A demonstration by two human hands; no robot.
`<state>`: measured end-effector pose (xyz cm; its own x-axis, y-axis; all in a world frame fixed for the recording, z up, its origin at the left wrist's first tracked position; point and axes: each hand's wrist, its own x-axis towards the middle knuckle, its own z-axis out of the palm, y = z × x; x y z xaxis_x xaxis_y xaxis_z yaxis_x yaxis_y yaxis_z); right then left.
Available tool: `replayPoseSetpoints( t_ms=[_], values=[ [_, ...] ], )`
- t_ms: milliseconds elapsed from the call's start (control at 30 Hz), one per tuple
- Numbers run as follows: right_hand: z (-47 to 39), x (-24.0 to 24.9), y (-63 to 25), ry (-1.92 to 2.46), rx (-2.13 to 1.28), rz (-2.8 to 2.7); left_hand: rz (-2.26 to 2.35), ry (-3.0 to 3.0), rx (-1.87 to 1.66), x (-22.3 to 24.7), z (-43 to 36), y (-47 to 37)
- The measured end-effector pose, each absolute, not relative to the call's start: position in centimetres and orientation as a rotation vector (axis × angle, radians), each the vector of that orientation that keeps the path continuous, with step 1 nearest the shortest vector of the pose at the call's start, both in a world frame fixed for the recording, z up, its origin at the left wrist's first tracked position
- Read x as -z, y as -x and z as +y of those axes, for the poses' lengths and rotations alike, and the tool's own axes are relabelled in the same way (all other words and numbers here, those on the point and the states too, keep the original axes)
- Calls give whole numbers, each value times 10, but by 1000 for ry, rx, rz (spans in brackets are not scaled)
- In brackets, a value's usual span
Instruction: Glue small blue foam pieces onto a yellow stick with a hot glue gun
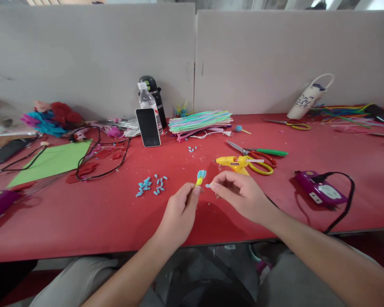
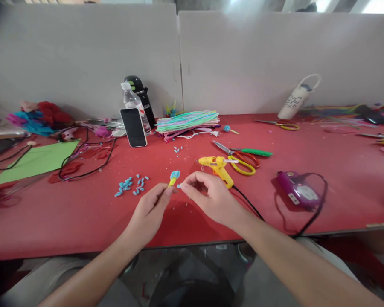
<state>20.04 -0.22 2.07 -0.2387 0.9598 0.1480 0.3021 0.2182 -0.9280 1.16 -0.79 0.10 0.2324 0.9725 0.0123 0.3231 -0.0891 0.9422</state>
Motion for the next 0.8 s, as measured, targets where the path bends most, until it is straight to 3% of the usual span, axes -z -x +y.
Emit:
replayPoseSetpoints(
  t_ms=[800],
  values=[
    [1,-20,-206,1199,-736,-1914,1266,-1699,-878,-1,-8,-11]
  ],
)
